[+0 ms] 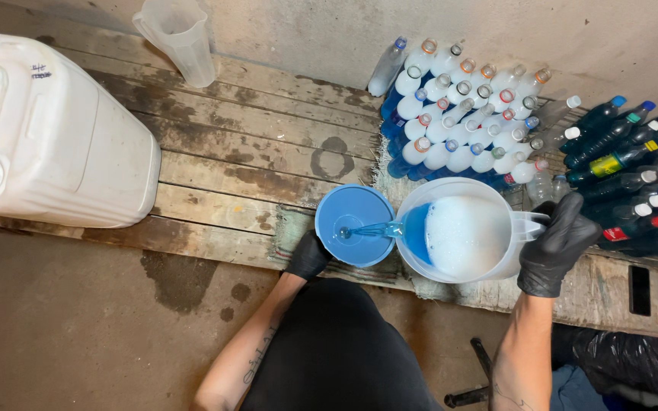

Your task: The person fills bottles with blue liquid from a jug using a funnel and a measuring cup.

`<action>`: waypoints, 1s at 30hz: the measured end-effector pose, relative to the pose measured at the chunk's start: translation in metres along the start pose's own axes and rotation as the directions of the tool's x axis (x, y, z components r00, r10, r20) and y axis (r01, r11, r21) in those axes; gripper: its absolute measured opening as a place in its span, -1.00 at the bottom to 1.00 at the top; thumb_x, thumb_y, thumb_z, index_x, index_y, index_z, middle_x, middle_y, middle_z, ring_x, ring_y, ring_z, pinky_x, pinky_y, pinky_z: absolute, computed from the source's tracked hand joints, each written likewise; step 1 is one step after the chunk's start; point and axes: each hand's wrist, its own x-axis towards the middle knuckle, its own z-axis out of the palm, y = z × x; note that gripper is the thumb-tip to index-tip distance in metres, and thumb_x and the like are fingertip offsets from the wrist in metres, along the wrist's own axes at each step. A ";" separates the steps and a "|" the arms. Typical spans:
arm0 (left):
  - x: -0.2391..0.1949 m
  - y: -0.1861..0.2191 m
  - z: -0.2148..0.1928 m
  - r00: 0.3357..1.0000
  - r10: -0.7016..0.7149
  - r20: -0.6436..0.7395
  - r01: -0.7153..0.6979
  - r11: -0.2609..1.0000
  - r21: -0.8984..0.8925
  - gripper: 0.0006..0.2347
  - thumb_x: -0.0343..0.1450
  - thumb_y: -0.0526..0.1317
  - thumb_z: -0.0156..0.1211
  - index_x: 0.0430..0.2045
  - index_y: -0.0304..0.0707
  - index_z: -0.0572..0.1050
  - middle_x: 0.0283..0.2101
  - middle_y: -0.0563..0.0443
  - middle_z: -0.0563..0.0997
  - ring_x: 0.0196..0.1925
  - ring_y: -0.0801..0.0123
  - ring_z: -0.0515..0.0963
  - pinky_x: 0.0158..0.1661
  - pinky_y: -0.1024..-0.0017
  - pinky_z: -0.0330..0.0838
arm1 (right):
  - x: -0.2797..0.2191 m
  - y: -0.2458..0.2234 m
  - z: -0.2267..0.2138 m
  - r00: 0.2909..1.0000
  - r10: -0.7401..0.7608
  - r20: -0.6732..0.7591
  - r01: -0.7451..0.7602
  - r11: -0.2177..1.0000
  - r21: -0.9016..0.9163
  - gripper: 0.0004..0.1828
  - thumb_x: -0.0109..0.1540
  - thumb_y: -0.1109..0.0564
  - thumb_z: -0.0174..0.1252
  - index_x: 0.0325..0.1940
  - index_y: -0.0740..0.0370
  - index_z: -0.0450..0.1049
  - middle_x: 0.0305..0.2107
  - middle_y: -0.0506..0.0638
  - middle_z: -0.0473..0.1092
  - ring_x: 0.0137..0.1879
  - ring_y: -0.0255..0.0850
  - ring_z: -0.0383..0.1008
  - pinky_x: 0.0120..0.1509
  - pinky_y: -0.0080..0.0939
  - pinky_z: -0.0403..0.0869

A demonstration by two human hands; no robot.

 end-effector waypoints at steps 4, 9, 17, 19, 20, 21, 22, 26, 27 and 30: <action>0.000 0.002 -0.003 1.000 -0.009 -0.002 0.009 1.000 -0.005 -0.87 0.32 -0.31 0.34 -0.33 -0.33 0.64 -0.28 -0.37 0.67 -0.18 -0.19 0.64 -0.17 0.06 0.59 | -0.003 0.015 -0.001 0.999 -0.032 0.028 0.034 0.998 -0.058 -0.48 0.62 0.11 -0.29 -0.43 0.32 0.01 -0.65 0.13 0.16 -0.46 -0.16 0.24 -0.32 -0.13 0.26; 0.000 0.006 -0.004 1.000 -0.023 0.002 0.023 1.000 -0.018 -0.86 0.31 -0.31 0.35 -0.32 -0.35 0.64 -0.27 -0.40 0.67 -0.16 -0.22 0.63 -0.16 0.05 0.59 | -0.003 0.012 0.000 0.994 -0.098 0.048 0.100 0.994 -0.053 -0.50 0.61 0.16 -0.28 -0.43 0.35 0.04 -0.69 0.05 0.06 -0.51 -0.19 0.19 -0.32 -0.11 0.35; -0.004 0.011 -0.006 0.999 -0.035 0.004 0.035 0.999 -0.040 -0.85 0.31 -0.32 0.37 -0.30 -0.37 0.64 -0.25 -0.43 0.66 -0.15 -0.24 0.62 -0.14 0.04 0.59 | 0.004 -0.007 -0.003 0.956 -0.260 0.135 0.283 0.937 -0.206 -0.56 0.53 0.30 -0.18 0.37 0.69 0.40 -0.65 0.08 0.22 -0.48 -0.15 0.29 -0.32 -0.09 0.37; -0.004 0.012 -0.007 0.999 -0.036 0.004 0.037 0.998 -0.045 -0.84 0.31 -0.32 0.37 -0.30 -0.37 0.64 -0.25 -0.43 0.66 -0.14 -0.25 0.62 -0.14 0.04 0.59 | 0.003 -0.005 -0.004 0.951 -0.273 0.144 0.301 0.921 -0.248 -0.56 0.53 0.30 -0.18 0.37 0.68 0.41 -0.65 0.14 0.30 -0.48 -0.05 0.42 -0.35 -0.12 0.29; -0.004 0.013 -0.007 0.999 -0.039 0.003 0.039 0.998 -0.049 -0.84 0.31 -0.32 0.37 -0.30 -0.37 0.64 -0.25 -0.44 0.66 -0.14 -0.26 0.61 -0.13 0.04 0.59 | 0.002 -0.005 -0.004 0.968 -0.216 0.125 0.238 0.951 -0.198 -0.75 0.58 0.26 -0.21 -0.01 0.56 0.28 -0.68 0.10 0.20 -0.51 -0.12 0.31 -0.32 -0.11 0.33; -0.004 0.013 -0.007 0.999 -0.041 0.002 0.042 0.998 -0.054 -0.84 0.31 -0.32 0.38 -0.29 -0.38 0.64 -0.24 -0.44 0.65 -0.13 -0.26 0.61 -0.13 0.03 0.59 | 0.002 -0.005 -0.003 0.981 -0.158 0.111 0.173 0.974 -0.146 -0.52 0.63 0.21 -0.25 -0.38 0.45 0.15 -0.71 0.06 0.10 -0.54 -0.19 0.21 -0.30 -0.10 0.36; -0.004 0.014 -0.007 0.999 -0.042 0.001 0.042 0.998 -0.054 -0.84 0.31 -0.32 0.38 -0.29 -0.38 0.64 -0.24 -0.44 0.65 -0.13 -0.26 0.61 -0.13 0.03 0.59 | 0.002 -0.005 -0.004 0.981 -0.158 0.111 0.174 0.974 -0.145 -0.52 0.63 0.21 -0.25 -0.38 0.45 0.15 -0.71 0.06 0.10 -0.54 -0.19 0.21 -0.30 -0.10 0.36; -0.005 0.016 -0.008 0.999 -0.051 -0.002 0.051 0.996 -0.069 -0.83 0.31 -0.32 0.39 -0.28 -0.39 0.64 -0.24 -0.46 0.65 -0.12 -0.28 0.60 -0.12 0.03 0.59 | 0.001 0.001 -0.007 0.977 -0.161 0.141 0.188 0.960 -0.208 -0.61 0.57 0.24 -0.20 -0.33 0.47 0.21 -0.65 0.13 0.25 -0.48 -0.15 0.31 -0.34 -0.15 0.22; -0.005 0.017 -0.009 0.999 -0.054 -0.003 0.054 0.996 -0.074 -0.83 0.31 -0.32 0.39 -0.28 -0.39 0.64 -0.23 -0.47 0.65 -0.12 -0.28 0.60 -0.11 0.03 0.59 | 0.000 0.004 -0.007 0.978 -0.147 0.147 0.176 0.961 -0.213 -0.60 0.55 0.22 -0.21 -0.36 0.46 0.19 -0.60 0.19 0.35 -0.46 -0.09 0.40 -0.36 -0.16 0.21; -0.006 0.019 -0.010 0.998 -0.061 -0.005 0.061 0.995 -0.083 -0.82 0.31 -0.32 0.40 -0.27 -0.40 0.64 -0.23 -0.48 0.65 -0.11 -0.30 0.60 -0.10 0.02 0.59 | 0.003 -0.009 -0.003 0.984 -0.141 0.109 0.154 0.981 -0.119 -0.57 0.55 0.27 -0.24 -0.44 0.33 -0.02 -0.70 -0.03 -0.06 -0.52 -0.29 -0.01 -0.35 -0.13 0.18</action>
